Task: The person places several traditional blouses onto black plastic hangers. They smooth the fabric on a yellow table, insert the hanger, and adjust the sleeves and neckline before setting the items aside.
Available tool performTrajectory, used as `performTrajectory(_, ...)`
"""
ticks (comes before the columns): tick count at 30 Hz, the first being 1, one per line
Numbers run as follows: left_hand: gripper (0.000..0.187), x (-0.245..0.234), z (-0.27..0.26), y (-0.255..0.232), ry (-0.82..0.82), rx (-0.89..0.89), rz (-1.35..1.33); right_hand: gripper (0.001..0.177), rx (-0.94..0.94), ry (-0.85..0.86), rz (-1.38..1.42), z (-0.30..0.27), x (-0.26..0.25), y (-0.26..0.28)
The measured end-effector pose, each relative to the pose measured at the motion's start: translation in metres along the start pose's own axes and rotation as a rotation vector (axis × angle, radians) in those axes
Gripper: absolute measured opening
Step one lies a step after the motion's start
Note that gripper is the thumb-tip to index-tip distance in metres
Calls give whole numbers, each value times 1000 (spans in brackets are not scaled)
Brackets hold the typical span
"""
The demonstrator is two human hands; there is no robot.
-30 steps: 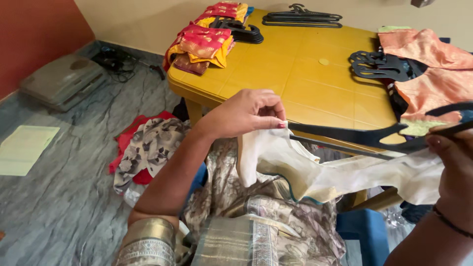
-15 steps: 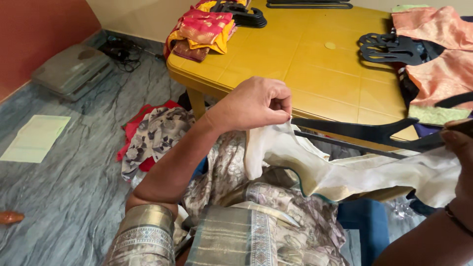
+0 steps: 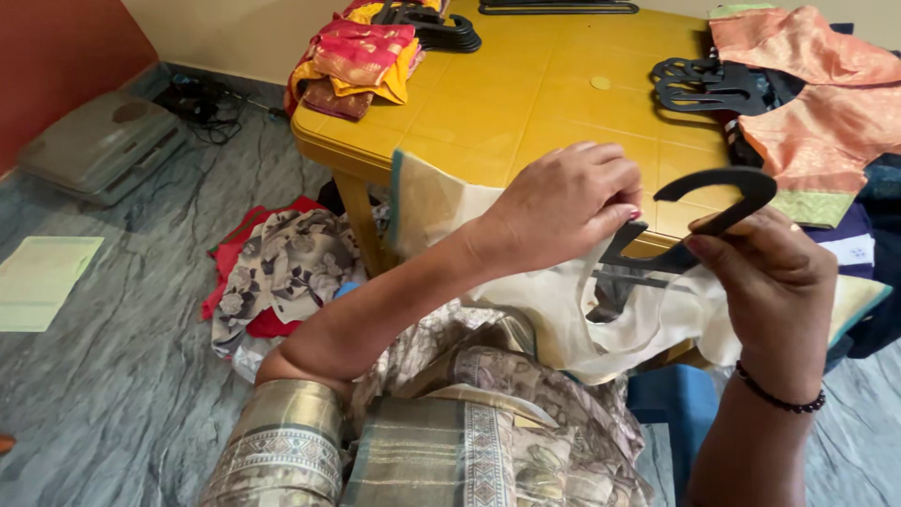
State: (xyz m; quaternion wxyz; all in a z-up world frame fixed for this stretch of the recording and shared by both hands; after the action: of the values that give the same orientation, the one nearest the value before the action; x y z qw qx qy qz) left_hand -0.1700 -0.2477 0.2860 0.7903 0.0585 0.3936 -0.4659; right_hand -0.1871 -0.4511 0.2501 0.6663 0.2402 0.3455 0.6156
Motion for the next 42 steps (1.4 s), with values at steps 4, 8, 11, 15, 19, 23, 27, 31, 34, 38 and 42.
performTrajectory(4,16,-3,8,0,25,-27,-104,10,1,-10,-21,0,-6,1)
performTrajectory(8,19,-17,8,9,42,-145,-175,10,-7,-33,-23,2,-15,-1)
performTrajectory(11,18,-22,2,5,-6,-107,-209,9,15,-30,3,1,-16,-5)
performTrajectory(15,20,-12,0,-4,-11,-54,-168,8,31,3,6,-1,-7,-6)
performTrajectory(19,22,-2,2,-8,13,1,-88,9,11,11,-15,0,0,-1)
performTrajectory(23,23,1,3,-2,5,18,-74,10,20,15,-13,2,4,0)
performTrajectory(27,27,8,-1,0,-25,31,6,9,-5,8,-78,-1,6,0)
performTrajectory(31,30,19,-8,-1,-86,2,78,7,-9,24,-111,-2,9,1)
performTrajectory(34,42,17,-8,-3,-122,66,128,7,30,-1,-38,-2,8,-1)
performTrajectory(38,57,-37,-25,37,-204,-165,-32,15,60,-99,43,4,-7,1)
performTrajectory(42,57,-89,-61,77,-185,-300,104,19,106,-217,84,0,-31,1)
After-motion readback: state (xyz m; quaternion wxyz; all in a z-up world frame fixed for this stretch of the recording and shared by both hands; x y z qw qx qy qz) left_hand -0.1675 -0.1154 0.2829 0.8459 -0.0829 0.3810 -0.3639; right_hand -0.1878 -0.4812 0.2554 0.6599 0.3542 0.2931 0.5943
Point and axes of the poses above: each hand's wrist, its own z-axis towards the middle knuckle, its own x-axis out of the palm, y = z × x, the point moved 7 cm from there along z, towards the middle knuckle, and after that the axes turned 2 degrees about -x, right-handed, at the moved point
